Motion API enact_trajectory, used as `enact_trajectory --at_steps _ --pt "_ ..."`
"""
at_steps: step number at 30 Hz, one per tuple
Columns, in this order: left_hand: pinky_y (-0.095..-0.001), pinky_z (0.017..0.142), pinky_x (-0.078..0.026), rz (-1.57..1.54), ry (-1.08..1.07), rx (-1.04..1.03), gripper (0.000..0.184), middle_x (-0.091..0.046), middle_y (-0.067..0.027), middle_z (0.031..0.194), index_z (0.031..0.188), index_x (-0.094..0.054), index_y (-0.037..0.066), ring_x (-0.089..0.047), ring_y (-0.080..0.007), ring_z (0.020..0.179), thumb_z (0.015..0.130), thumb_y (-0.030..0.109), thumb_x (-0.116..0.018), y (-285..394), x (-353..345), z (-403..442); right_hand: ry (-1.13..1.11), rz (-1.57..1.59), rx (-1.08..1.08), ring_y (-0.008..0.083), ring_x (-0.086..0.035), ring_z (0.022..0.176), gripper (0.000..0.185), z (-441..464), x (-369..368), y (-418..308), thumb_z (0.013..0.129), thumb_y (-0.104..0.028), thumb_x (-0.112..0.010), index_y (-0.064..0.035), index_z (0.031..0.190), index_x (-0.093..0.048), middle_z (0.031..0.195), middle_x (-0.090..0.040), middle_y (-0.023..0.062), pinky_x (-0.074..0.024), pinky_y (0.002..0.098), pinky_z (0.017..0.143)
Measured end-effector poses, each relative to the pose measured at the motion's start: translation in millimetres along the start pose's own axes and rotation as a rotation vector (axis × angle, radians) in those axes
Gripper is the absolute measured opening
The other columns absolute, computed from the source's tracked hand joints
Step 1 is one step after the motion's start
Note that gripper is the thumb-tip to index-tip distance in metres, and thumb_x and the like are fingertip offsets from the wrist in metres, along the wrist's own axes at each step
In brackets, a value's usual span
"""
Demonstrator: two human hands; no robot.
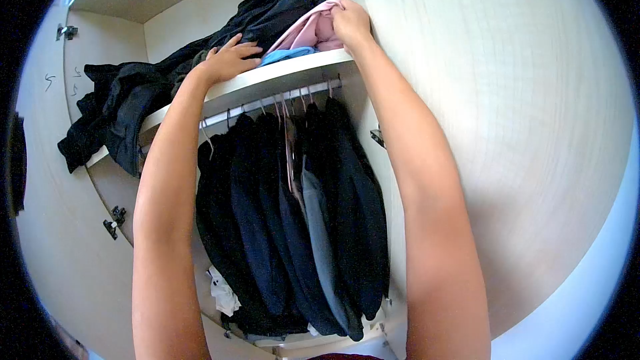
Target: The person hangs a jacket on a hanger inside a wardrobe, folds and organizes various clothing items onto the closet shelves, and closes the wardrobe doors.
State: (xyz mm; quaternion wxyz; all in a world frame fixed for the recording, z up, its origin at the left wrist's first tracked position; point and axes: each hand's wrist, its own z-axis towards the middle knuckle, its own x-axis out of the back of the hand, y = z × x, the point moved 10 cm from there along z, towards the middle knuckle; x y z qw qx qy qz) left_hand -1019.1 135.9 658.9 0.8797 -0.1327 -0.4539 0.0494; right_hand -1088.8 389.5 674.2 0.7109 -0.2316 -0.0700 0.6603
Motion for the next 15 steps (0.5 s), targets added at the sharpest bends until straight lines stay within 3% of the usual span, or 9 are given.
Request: enact_trajectory --at_steps 3,7,8,9,11,12,15 --pt "-0.063 0.114 -0.006 0.044 -0.078 0.075 0.053 -0.029 -0.0016 0.154 0.137 -0.051 0.028 -0.008 -0.0249 0.147 0.091 0.054 -0.047 -15 -3 -10 -0.048 -0.129 0.065 0.0262 -0.063 0.088 0.026 -2 -2 -7 0.086 -0.018 -0.051 -0.0031 0.1 -0.068 0.095 -0.067 0.0166 -0.048 0.0361 0.079" --pt "-0.0573 0.117 -0.006 0.122 -0.237 -0.331 0.051 -0.031 -0.006 0.153 0.134 -0.055 0.022 -0.007 -0.03 0.147 0.092 0.05 -0.047 -37 -45 22 -0.248 -0.48 0.32 0.0282 -0.062 0.096 0.031 -12 -23 -34 0.086 -0.029 -0.053 -0.0072 0.098 -0.07 0.102 -0.066 0.0152 -0.0475 0.0379 0.087" --pt "-0.0521 0.118 -0.002 0.081 -0.179 -0.301 0.048 -0.035 -0.0074 0.151 0.133 -0.056 0.02 -0.009 -0.0321 0.146 0.096 0.047 -0.042 -50 -50 29 -0.405 -0.52 0.311 0.0312 -0.056 0.109 0.043 -21 -33 -41 0.075 -0.044 -0.063 -0.0114 0.102 -0.07 0.112 -0.063 0.0165 -0.0437 0.0478 0.095" --pt "-0.0517 0.118 -0.002 0.053 -0.164 -0.234 0.049 -0.035 -0.0074 0.151 0.134 -0.055 0.02 -0.01 -0.0323 0.146 0.095 0.048 -0.042 -46 -40 19 -0.536 -0.699 0.262 0.0337 -0.046 0.122 0.065 -34 -46 -43 0.071 -0.053 -0.068 -0.0128 0.122 -0.062 0.124 -0.055 0.0198 -0.0359 0.0462 0.103" --pt "-0.0509 0.118 -0.001 -0.008 -0.139 -0.098 0.051 -0.036 -0.0075 0.151 0.135 -0.054 0.021 -0.011 -0.0326 0.146 0.095 0.05 -0.042 -27 -15 -13 -0.586 -0.827 0.345 0.0391 -0.035 0.133 0.09 -32 -63 -22 0.062 -0.07 -0.07 -0.0177 0.134 -0.054 0.138 -0.045 0.0223 -0.0283 0.0514 0.11" --pt "-0.0524 0.117 -0.008 -0.016 -0.124 -0.19 0.06 -0.034 -0.0102 0.151 0.14 -0.048 0.022 -0.009 -0.0335 0.146 0.091 0.057 -0.047 -23 -14 -7 -0.646 -0.948 0.269 0.041 -0.027 0.138 0.103 -32 -69 -14 0.061 -0.078 -0.065 -0.0175 0.142 -0.045 0.14 -0.042 0.0249 -0.0244 0.0537 0.111" --pt "-0.0532 0.116 -0.013 -0.291 -0.045 -0.046 0.068 -0.033 -0.0152 0.151 0.142 -0.045 0.025 -0.007 -0.0339 0.146 0.086 0.063 -0.052 -39 -12 -9 -0.699 -1.103 0.252 0.0411 -0.033 0.135 0.102 -31 -80 -15 0.061 -0.076 -0.066 -0.0156 0.14 -0.047 0.139 -0.045 0.0239 -0.0254 0.0545 0.11"
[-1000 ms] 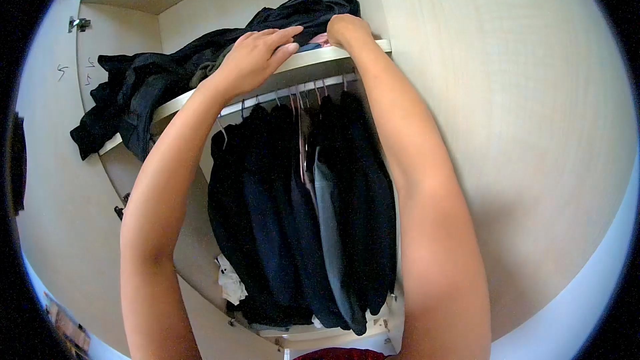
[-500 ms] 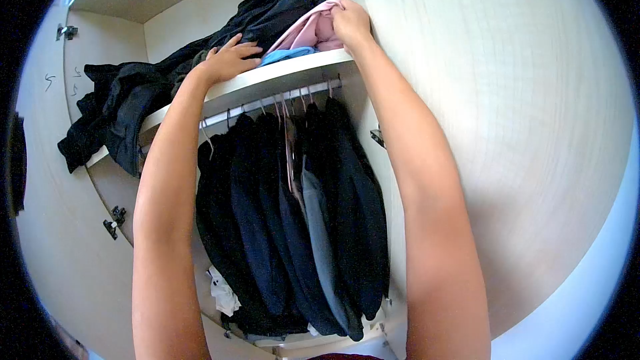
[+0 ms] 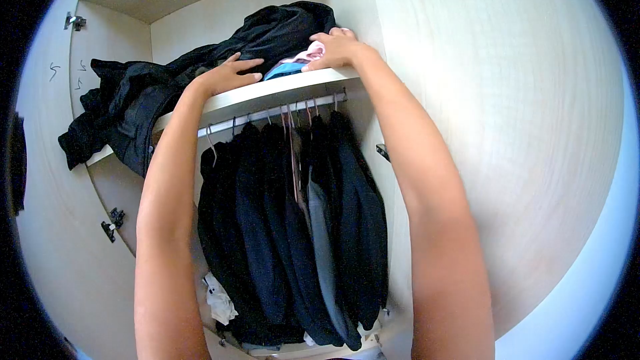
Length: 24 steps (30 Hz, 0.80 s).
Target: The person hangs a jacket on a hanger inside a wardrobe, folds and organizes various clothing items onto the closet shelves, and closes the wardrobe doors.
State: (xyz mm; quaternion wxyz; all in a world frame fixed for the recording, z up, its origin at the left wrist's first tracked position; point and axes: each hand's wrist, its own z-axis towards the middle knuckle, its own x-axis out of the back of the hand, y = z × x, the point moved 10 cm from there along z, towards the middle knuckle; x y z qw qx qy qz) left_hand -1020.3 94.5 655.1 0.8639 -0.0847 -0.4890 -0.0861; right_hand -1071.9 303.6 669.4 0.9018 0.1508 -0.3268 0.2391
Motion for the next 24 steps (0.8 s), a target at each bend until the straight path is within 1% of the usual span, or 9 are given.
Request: enact_trajectory --at_steps 3,6,7,10,11,15,18,20,24 --pt "-0.0535 0.115 -0.017 -0.05 0.062 -0.07 0.07 -0.035 -0.0203 0.149 0.143 -0.044 0.027 -0.01 -0.035 0.146 0.084 0.064 -0.055 7 6 -2 -0.006 -0.184 -0.129 0.0366 -0.05 0.123 0.082 6 -1 -10 0.071 -0.067 -0.065 -0.0119 0.132 -0.056 0.126 -0.058 0.0219 -0.0354 0.0484 0.106" --pt "-0.0542 0.114 -0.018 -0.055 0.096 -0.079 0.072 -0.036 -0.0197 0.148 0.142 -0.044 0.027 -0.011 -0.0359 0.145 0.082 0.065 -0.057 15 7 -7 0.224 0.058 -0.19 0.0347 -0.06 0.11 0.05 17 6 5 0.083 -0.049 -0.06 -0.0089 0.111 -0.068 0.111 -0.066 0.0198 -0.0457 0.0448 0.095" --pt "-0.0545 0.114 -0.018 -0.055 0.111 -0.073 0.073 -0.037 -0.0192 0.148 0.142 -0.044 0.026 -0.011 -0.0362 0.145 0.082 0.065 -0.057 16 10 -8 0.27 0.163 -0.21 0.0329 -0.065 0.098 0.037 15 10 13 0.088 -0.04 -0.057 -0.006 0.097 -0.07 0.101 -0.068 0.0196 -0.0498 0.0409 0.086" --pt "-0.0559 0.114 -0.017 -0.02 0.131 -0.095 0.077 -0.038 -0.0159 0.148 0.142 -0.045 0.024 -0.01 -0.0371 0.145 0.08 0.067 -0.058 13 7 -1 0.453 0.511 -0.305 0.0325 -0.066 0.093 0.037 0 21 41 0.086 -0.039 -0.062 -0.0042 0.094 -0.07 0.097 -0.069 0.0202 -0.0507 0.0397 0.083" --pt "-0.0556 0.115 -0.017 0.039 0.123 -0.047 0.086 -0.037 -0.0113 0.149 0.142 -0.044 0.029 -0.015 -0.0325 0.145 0.071 0.076 -0.058 7 5 3 0.557 0.575 -0.292 0.0289 -0.065 0.089 0.036 -5 28 45 0.087 -0.037 -0.062 -0.0027 0.095 -0.069 0.094 -0.068 0.0184 -0.0501 0.0375 0.08" --pt "-0.0558 0.115 -0.015 0.105 0.043 0.018 0.086 -0.036 -0.0097 0.15 0.143 -0.042 0.03 -0.012 -0.0359 0.145 0.072 0.076 -0.057 -2 -3 11 0.879 0.832 -0.299 0.0154 -0.059 0.079 0.035 -41 48 55 0.09 -0.031 -0.064 0.0028 0.098 -0.066 0.085 -0.067 0.0112 -0.0474 0.0296 0.071" --pt "-0.0552 0.116 -0.012 0.111 0.007 0.02 0.083 -0.036 -0.0099 0.15 0.144 -0.041 0.028 -0.01 -0.0373 0.145 0.076 0.073 -0.055 -7 -10 17 1.081 0.922 -0.29 0.0264 -0.066 0.082 0.037 -66 62 60 0.088 -0.034 -0.064 0.0019 0.092 -0.067 0.086 -0.069 0.0193 -0.0494 0.0383 0.076" --pt "-0.0552 0.116 -0.01 0.059 -0.027 0.023 0.08 -0.035 -0.0115 0.15 0.144 -0.042 0.024 -0.007 -0.0367 0.145 0.08 0.069 -0.054 1 -6 7 1.171 0.868 -0.313 0.0249 -0.065 0.082 0.039 -96 88 57 0.089 -0.037 -0.063 0.0018 0.094 -0.066 0.09 -0.069 0.018 -0.0494 0.0365 0.075" --pt "-0.0561 0.116 -0.011 0.044 -0.037 0.059 0.079 -0.034 -0.0113 0.15 0.144 -0.041 0.025 -0.007 -0.0342 0.146 0.08 0.07 -0.053 -4 -10 10 1.357 0.56 -0.391 0.0229 -0.064 0.08 0.044 -189 158 39 0.089 -0.042 -0.063 0.0007 0.101 -0.063 0.093 -0.068 0.0157 -0.0494 0.0331 0.073"
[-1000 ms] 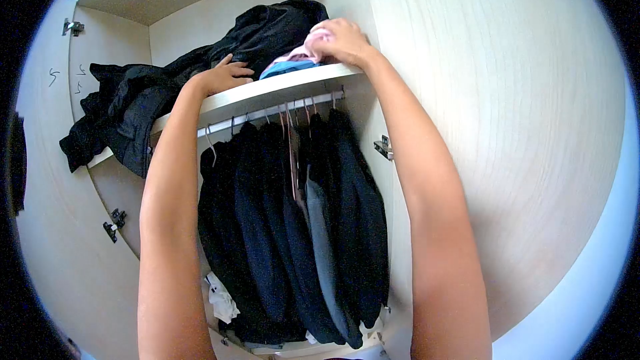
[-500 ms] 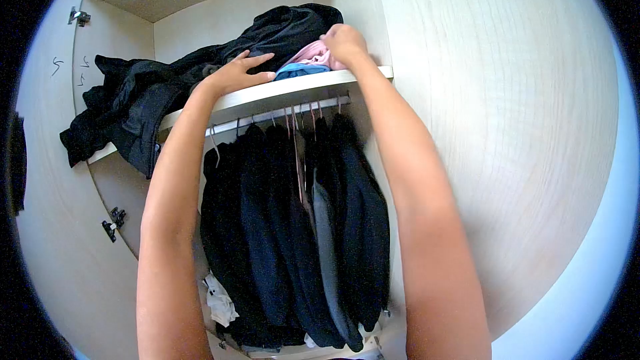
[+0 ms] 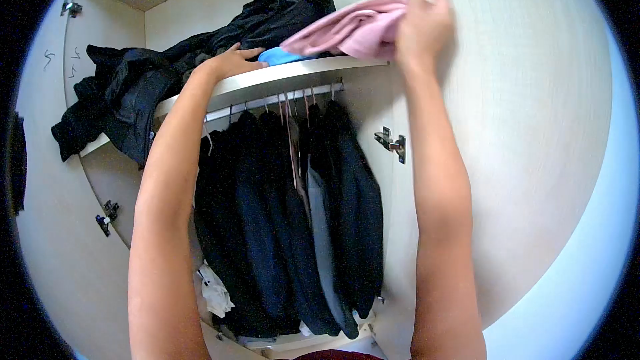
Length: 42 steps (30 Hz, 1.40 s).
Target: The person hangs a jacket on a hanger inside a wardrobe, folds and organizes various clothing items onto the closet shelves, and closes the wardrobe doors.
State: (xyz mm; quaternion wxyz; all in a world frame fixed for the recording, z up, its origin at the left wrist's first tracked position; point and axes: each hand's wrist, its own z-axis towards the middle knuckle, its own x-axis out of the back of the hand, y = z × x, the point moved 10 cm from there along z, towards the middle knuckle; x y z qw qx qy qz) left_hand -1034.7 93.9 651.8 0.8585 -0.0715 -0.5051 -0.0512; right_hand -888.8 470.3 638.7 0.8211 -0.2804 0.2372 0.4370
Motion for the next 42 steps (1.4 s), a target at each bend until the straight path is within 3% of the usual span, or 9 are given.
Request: enact_trajectory --at_steps 6,8,17,21,25,29,32,38,42 --pt "-0.0506 0.113 -0.025 -0.021 0.13 -0.076 0.068 -0.038 -0.0122 0.149 0.133 -0.056 0.022 -0.024 -0.037 0.142 0.08 0.064 -0.057 5 15 -6 -0.248 -0.004 -0.015 0.015 -0.061 0.076 0.037 -35 69 -43 0.088 -0.035 -0.068 -0.0012 0.102 -0.061 0.082 -0.066 0.0085 -0.0481 0.0282 0.068" --pt "-0.0456 0.111 -0.027 -0.125 0.307 -0.18 0.053 -0.07 -0.013 0.105 0.111 -0.072 0.021 -0.063 -0.0299 0.106 0.082 0.061 -0.056 13 35 -18 -0.314 -0.067 -0.008 0.0135 -0.06 0.074 0.033 -59 75 -21 0.088 -0.031 -0.069 -0.0018 0.102 -0.061 0.08 -0.066 0.0079 -0.0473 0.0263 0.067" --pt "-0.0425 0.087 -0.043 -0.022 1.212 -0.819 0.031 -0.067 -0.0129 0.103 0.108 -0.067 0.006 -0.06 -0.0312 0.097 0.083 0.027 -0.067 115 62 -176 -0.404 0.123 -0.468 0.0118 -0.058 0.07 0.036 -143 61 78 0.088 -0.036 -0.067 0.0002 0.09 -0.068 0.078 -0.066 0.008 -0.0464 0.0261 0.066" --pt "-0.0553 0.113 -0.015 -0.144 0.807 -0.709 0.07 -0.055 -0.014 0.133 0.133 -0.053 0.011 -0.043 -0.0318 0.132 0.085 0.062 -0.055 158 -39 -277 -0.49 0.267 -0.837 0.014 -0.059 0.071 0.048 -182 66 110 0.09 -0.045 -0.062 0.0017 0.098 -0.066 0.08 -0.066 0.009 -0.0471 0.0263 0.068" --pt "-0.0625 0.11 -0.01 -0.37 0.504 -0.613 0.115 -0.018 -0.0261 0.153 0.153 -0.013 0.018 -0.019 -0.0477 0.14 0.067 0.072 -0.068 183 -150 -364 -0.402 0.364 -1.086 0.0146 -0.059 0.073 0.056 -234 78 109 0.09 -0.052 -0.058 0.002 0.104 -0.063 0.081 -0.065 0.0095 -0.0467 0.0259 0.07" --pt "-0.0655 0.107 -0.013 -0.462 0.574 -0.258 0.085 -0.018 -0.0263 0.153 0.141 -0.036 0.011 -0.017 -0.0495 0.14 0.069 0.024 -0.078 160 -186 -388 -0.487 0.449 -1.197 0.0141 -0.058 0.076 0.055 -309 66 73 0.091 -0.052 -0.057 0.001 0.105 -0.063 0.083 -0.064 0.008 -0.0462 0.0267 0.073" --pt "-0.0449 0.11 -0.027 -0.648 0.534 -0.165 0.061 -0.044 -0.0219 0.141 0.135 -0.048 0.005 -0.039 -0.0349 0.135 0.077 -0.002 -0.063 109 -193 -388 -0.709 0.384 -1.241 0.0119 -0.054 0.076 0.044 -345 63 7 0.093 -0.043 -0.059 0.0002 0.103 -0.064 0.083 -0.06 0.0024 -0.0442 0.0255 0.073" --pt "-0.0406 0.096 -0.049 -1.985 0.003 0.637 0.052 -0.06 -0.0131 0.121 0.132 -0.046 0.002 -0.058 -0.0252 0.113 0.093 0.033 -0.059 -9 -281 -444 -1.216 0.486 -1.345 0.0083 -0.058 0.065 0.031 -446 53 3 0.091 -0.033 -0.065 -0.0029 0.09 -0.062 0.076 -0.061 0.0014 -0.0471 0.0202 0.059" --pt "-0.0429 0.095 -0.049 -2.341 -0.108 0.74 0.05 -0.06 -0.0155 0.123 0.13 -0.05 0.004 -0.06 -0.0279 0.111 0.093 0.037 -0.058 -16 -295 -468 -1.479 0.457 -1.467 0.0054 -0.057 0.067 0.027 -516 71 2 0.091 -0.033 -0.065 -0.0064 0.092 -0.063 0.08 -0.061 -0.0013 -0.0479 0.0205 0.061"
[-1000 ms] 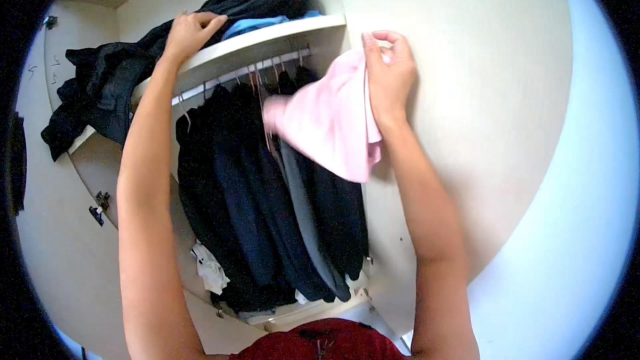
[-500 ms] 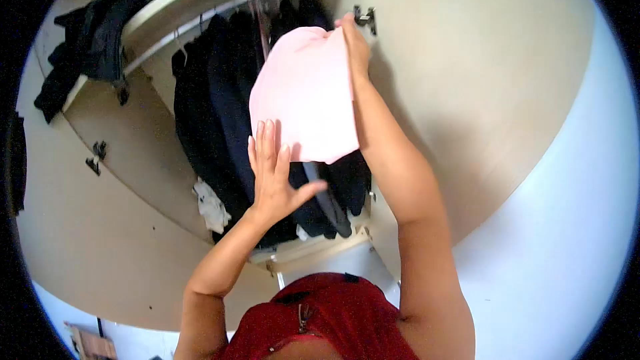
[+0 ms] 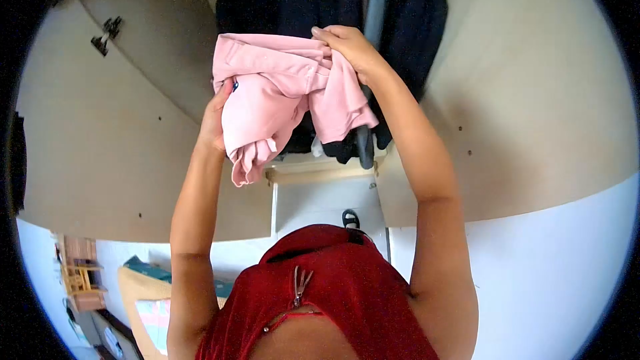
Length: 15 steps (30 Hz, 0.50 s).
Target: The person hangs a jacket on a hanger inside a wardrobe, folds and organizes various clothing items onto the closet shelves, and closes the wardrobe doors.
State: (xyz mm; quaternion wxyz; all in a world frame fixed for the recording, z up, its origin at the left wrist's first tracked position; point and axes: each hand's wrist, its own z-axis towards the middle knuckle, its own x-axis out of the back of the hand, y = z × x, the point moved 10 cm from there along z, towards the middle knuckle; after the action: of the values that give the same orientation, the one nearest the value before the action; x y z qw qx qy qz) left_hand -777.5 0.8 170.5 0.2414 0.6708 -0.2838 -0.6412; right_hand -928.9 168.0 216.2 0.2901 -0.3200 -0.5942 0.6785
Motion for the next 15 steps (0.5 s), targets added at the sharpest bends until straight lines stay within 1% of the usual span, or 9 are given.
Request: enact_trajectory --at_steps 2,5,8,9,10,12,13,14,15 --pt "-0.0432 0.095 -0.05 -0.093 -0.046 0.028 0.049 -0.059 -0.0155 0.124 0.13 -0.05 0.004 -0.06 -0.0277 0.11 0.093 0.036 -0.058 -5 15 -11 0.008 0.124 -0.055 0.0061 -0.058 0.069 0.025 -6 -17 21 0.092 -0.031 -0.064 -0.0061 0.095 -0.063 0.082 -0.062 -0.0006 -0.0494 0.021 0.064" --pt "-0.0437 0.095 -0.049 -0.077 0.068 0.016 0.048 -0.061 -0.0154 0.121 0.13 -0.05 0.003 -0.061 -0.029 0.108 0.094 0.035 -0.057 -5 21 -11 -0.075 0.23 -0.119 0.007 -0.059 0.072 0.023 7 -11 60 0.093 -0.028 -0.062 -0.0061 0.098 -0.063 0.084 -0.063 -0.0002 -0.0507 0.0219 0.068" --pt "-0.0432 0.095 -0.049 0.094 0.173 -0.044 0.045 -0.062 -0.0152 0.118 0.129 -0.051 0.004 -0.062 -0.0289 0.106 0.094 0.032 -0.057 6 22 -22 -0.085 -0.047 -0.114 0.0071 -0.056 0.079 0.036 -11 -28 64 0.098 -0.037 -0.053 -0.0046 0.109 -0.063 0.093 -0.064 0.0003 -0.0478 0.0228 0.069" --pt "-0.0429 0.094 -0.05 0.165 0.213 -0.062 0.044 -0.063 -0.0151 0.117 0.128 -0.051 0.005 -0.062 -0.0285 0.106 0.094 0.031 -0.058 10 24 -24 -0.169 -0.078 -0.105 0.0075 -0.054 0.082 0.048 -17 -38 64 0.098 -0.043 -0.05 -0.0026 0.123 -0.058 0.098 -0.063 0.0008 -0.0455 0.0228 0.072" --pt "-0.0415 0.091 -0.052 0.195 0.228 -0.038 0.044 -0.063 -0.0144 0.115 0.128 -0.051 0.004 -0.063 -0.027 0.103 0.093 0.03 -0.059 10 28 -25 -0.256 -0.007 -0.187 0.012 -0.056 0.097 0.057 -25 -47 68 0.097 -0.045 -0.05 -0.002 0.135 -0.048 0.113 -0.06 0.0037 -0.0451 0.0252 0.085" --pt "-0.0386 0.084 -0.056 0.261 0.245 0.013 0.045 -0.065 -0.0131 0.11 0.126 -0.052 0.002 -0.066 -0.0239 0.096 0.092 0.029 -0.061 12 38 -28 -0.448 -0.015 0.039 0.0164 -0.052 0.114 0.064 -30 -79 61 0.094 -0.044 -0.056 -0.0022 0.14 -0.041 0.128 -0.054 0.0067 -0.0407 0.0292 0.098" --pt "-0.0377 0.083 -0.056 0.306 0.259 0.019 0.045 -0.065 -0.0127 0.11 0.125 -0.052 0.001 -0.066 -0.023 0.095 0.091 0.029 -0.062 10 39 -28 -0.53 -0.011 0.011 0.0186 -0.045 0.126 0.065 -35 -91 64 0.091 -0.032 -0.065 -0.0017 0.142 -0.038 0.138 -0.047 0.0093 -0.0346 0.0325 0.107" --pt "-0.0369 0.081 -0.056 0.354 0.27 0.024 0.045 -0.065 -0.0124 0.11 0.125 -0.052 0.001 -0.066 -0.022 0.094 0.091 0.029 -0.062 8 40 -29 -0.518 0.001 -0.003 0.0184 -0.048 0.122 0.065 -42 -97 68 0.086 -0.019 -0.069 -0.0009 0.141 -0.04 0.134 -0.05 0.0101 -0.0366 0.0325 0.105" --pt "-0.0361 0.08 -0.057 0.403 0.28 0.029 0.045 -0.065 -0.012 0.109 0.124 -0.053 0.0 -0.066 -0.0211 0.093 0.091 0.029 -0.063 7 41 -30 -0.506 -0.146 0.029 0.0184 -0.05 0.119 0.061 -41 -102 72 0.085 -0.017 -0.069 -0.0002 0.138 -0.043 0.13 -0.054 0.0099 -0.0378 0.0319 0.104"
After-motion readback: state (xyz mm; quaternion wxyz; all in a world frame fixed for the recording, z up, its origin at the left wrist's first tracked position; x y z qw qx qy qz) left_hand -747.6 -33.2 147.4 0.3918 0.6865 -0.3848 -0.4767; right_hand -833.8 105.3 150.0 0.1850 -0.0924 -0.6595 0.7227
